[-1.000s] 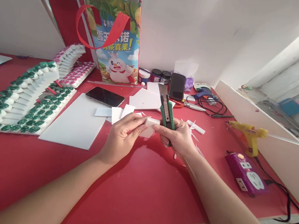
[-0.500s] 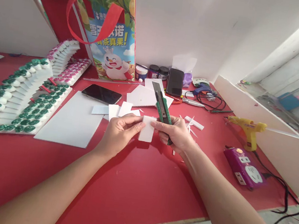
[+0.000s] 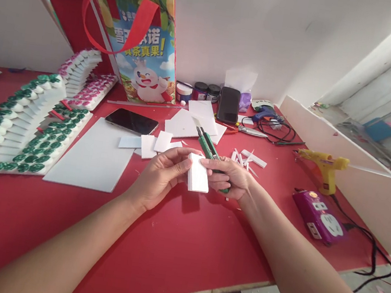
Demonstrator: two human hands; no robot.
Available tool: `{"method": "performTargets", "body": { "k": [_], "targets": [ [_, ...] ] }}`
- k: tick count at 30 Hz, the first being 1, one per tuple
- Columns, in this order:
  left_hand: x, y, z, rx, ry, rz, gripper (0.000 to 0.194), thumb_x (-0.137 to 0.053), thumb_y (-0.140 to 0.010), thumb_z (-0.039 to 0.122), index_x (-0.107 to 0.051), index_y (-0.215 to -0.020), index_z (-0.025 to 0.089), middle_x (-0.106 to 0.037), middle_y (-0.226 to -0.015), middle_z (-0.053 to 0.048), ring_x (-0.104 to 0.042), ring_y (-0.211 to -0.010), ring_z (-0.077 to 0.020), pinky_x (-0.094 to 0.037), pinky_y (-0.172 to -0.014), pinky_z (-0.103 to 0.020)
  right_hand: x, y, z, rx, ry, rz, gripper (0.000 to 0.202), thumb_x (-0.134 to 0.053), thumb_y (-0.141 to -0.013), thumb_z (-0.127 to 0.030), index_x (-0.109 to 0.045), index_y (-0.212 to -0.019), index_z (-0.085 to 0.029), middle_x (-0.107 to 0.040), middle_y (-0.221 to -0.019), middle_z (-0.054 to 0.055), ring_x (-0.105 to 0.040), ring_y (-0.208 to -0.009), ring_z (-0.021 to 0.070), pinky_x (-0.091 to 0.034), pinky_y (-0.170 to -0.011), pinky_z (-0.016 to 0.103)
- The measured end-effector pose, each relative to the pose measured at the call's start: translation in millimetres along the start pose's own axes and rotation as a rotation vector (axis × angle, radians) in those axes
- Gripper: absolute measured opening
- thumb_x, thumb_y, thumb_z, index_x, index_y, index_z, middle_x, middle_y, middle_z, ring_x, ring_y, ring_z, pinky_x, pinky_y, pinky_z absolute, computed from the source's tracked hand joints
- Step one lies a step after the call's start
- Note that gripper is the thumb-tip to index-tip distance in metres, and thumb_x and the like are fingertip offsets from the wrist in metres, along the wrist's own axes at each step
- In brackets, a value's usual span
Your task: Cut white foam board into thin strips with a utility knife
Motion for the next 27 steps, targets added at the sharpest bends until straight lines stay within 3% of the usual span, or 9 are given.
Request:
{"method": "performTargets", "body": {
  "k": [5,8,12,14,17,20,27],
  "targets": [
    [2.2,-2,-6,0.039,0.055,0.001,0.024,-0.079,-0.077,0.031,-0.072,-0.099,0.023,-0.069,-0.098,-0.003,-0.066,-0.088,-0.0173,-0.054,-0.079,-0.029,-2,0,0,0.026,-0.012,0.042,0.032,-0.086,-0.066,-0.026,-0.057,-0.062,-0.012,-0.036,-0.045,-0.011,-0.017,-0.034,-0.0022,-0.02,-0.028,0.008],
    [6.6,-3,-5,-0.008,-0.089,0.009,0.025,-0.076,-0.08,0.033,-0.071,-0.102,0.023,-0.068,-0.1,-0.004,-0.065,-0.092,-0.0187,-0.053,-0.083,-0.032,-2,2,-1,0.046,0.054,0.111,0.032,-0.085,-0.066,-0.025,-0.057,-0.058,-0.012,-0.038,-0.044,-0.01,-0.02,-0.034,-0.0019,-0.02,-0.027,0.009],
    [11.4,2,11,-0.349,-0.594,0.051,0.016,-0.07,-0.084,0.03,-0.066,-0.097,0.022,-0.065,-0.102,-0.004,-0.062,-0.102,-0.0208,-0.049,-0.095,-0.035,-2,7,-5,0.103,0.203,0.256,0.03,-0.086,-0.062,-0.02,-0.057,-0.055,-0.012,-0.045,-0.045,-0.005,-0.029,-0.035,0.0004,-0.023,-0.028,0.013],
    [8.8,7,18,-0.53,-0.907,-0.03,0.012,-0.069,-0.084,0.027,-0.064,-0.094,0.022,-0.063,-0.11,-0.007,-0.058,-0.111,-0.0238,-0.045,-0.102,-0.039,-3,9,-6,0.12,0.254,0.315,0.03,-0.086,-0.06,-0.019,-0.057,-0.053,-0.013,-0.047,-0.045,-0.003,-0.032,-0.035,0.002,-0.024,-0.029,0.015],
    [3.0,11,19,-0.642,-1.251,-0.212,0.013,-0.068,-0.084,0.027,-0.061,-0.094,0.021,-0.059,-0.119,-0.01,-0.056,-0.117,-0.0264,-0.044,-0.103,-0.041,-2,10,-7,0.137,0.276,0.361,0.031,-0.086,-0.059,-0.018,-0.057,-0.05,-0.013,-0.048,-0.045,-0.002,-0.034,-0.036,0.0026,-0.025,-0.03,0.017],
    [-1.8,12,14,-0.66,-1.376,-0.301,0.011,-0.064,-0.087,0.027,-0.058,-0.095,0.021,-0.055,-0.121,-0.012,-0.056,-0.116,-0.0265,-0.047,-0.099,-0.04,-1,10,-6,0.148,0.291,0.365,0.03,-0.084,-0.061,-0.017,-0.057,-0.049,-0.013,-0.048,-0.044,-0.002,-0.034,-0.036,0.0027,-0.025,-0.031,0.017],
    [-5.8,13,9,-0.608,-1.439,-0.305,0.008,-0.062,-0.085,0.024,-0.056,-0.089,0.021,-0.054,-0.12,-0.011,-0.057,-0.115,-0.0277,-0.05,-0.096,-0.04,0,9,-4,0.128,0.375,0.349,0.029,-0.084,-0.062,-0.02,-0.058,-0.05,-0.013,-0.047,-0.043,-0.003,-0.035,-0.036,0.0035,-0.026,-0.032,0.018]
  ]
}}
Point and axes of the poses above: each hand's wrist, its own y-axis away from the middle knuckle, its own x-axis out of the back of the hand, z = x × y, the point moved 2 cm from there along -y, towards the middle knuckle
